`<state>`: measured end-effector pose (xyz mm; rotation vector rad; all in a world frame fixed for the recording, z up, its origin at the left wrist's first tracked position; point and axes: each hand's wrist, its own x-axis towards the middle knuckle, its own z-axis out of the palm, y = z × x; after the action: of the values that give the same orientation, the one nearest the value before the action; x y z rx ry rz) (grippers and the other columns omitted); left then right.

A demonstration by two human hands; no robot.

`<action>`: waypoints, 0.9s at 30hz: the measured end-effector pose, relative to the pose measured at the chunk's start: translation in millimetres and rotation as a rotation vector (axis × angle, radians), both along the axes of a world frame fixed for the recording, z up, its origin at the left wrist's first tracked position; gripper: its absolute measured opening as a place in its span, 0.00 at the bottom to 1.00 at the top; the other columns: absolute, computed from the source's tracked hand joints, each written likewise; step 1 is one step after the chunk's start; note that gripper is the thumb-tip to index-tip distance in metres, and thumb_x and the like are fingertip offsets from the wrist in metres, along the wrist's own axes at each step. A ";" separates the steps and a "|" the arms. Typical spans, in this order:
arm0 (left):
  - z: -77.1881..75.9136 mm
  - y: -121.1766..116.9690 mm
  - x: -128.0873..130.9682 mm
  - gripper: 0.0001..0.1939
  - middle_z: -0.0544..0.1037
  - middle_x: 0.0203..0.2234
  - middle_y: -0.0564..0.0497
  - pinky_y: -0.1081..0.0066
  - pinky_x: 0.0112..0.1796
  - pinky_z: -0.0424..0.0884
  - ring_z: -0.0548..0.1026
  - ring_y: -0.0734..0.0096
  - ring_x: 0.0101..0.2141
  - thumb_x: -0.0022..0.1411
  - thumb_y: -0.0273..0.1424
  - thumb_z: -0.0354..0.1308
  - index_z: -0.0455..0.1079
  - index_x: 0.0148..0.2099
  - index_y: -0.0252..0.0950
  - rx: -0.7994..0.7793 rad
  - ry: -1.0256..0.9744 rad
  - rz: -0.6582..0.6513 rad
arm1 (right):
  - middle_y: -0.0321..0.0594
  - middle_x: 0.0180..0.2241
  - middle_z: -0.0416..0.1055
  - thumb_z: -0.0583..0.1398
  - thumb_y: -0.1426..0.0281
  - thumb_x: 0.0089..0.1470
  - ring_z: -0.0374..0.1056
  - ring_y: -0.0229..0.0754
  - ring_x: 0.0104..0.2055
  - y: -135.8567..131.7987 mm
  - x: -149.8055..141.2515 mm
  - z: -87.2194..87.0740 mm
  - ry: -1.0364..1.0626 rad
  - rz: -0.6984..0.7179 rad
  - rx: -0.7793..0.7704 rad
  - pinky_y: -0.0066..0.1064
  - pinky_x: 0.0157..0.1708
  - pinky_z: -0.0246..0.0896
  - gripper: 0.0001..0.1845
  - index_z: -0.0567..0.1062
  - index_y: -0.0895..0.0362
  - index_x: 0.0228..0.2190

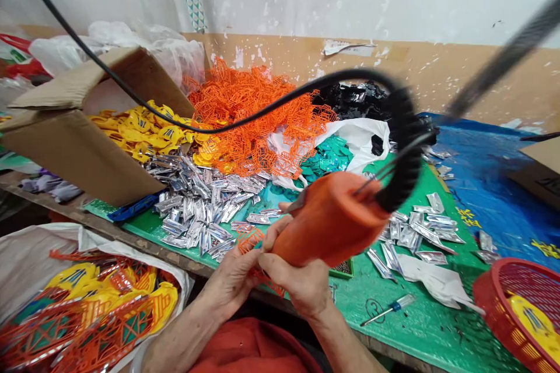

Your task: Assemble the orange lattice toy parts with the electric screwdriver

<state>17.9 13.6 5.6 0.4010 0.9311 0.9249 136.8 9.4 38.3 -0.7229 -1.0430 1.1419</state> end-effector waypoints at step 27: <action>-11.9 0.9 -14.9 0.14 0.80 0.33 0.52 0.70 0.35 0.74 0.77 0.71 0.31 0.46 0.27 0.70 0.74 0.37 0.36 -0.078 -0.072 0.051 | 0.29 0.20 0.69 0.64 0.78 0.36 0.65 0.37 0.22 41.7 41.5 30.9 0.074 -0.402 0.126 0.34 0.27 0.66 0.22 0.73 0.53 0.37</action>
<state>3.0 14.6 -6.3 0.2770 0.9116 0.9407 178.2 51.1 69.2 -0.7436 -0.8510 0.7438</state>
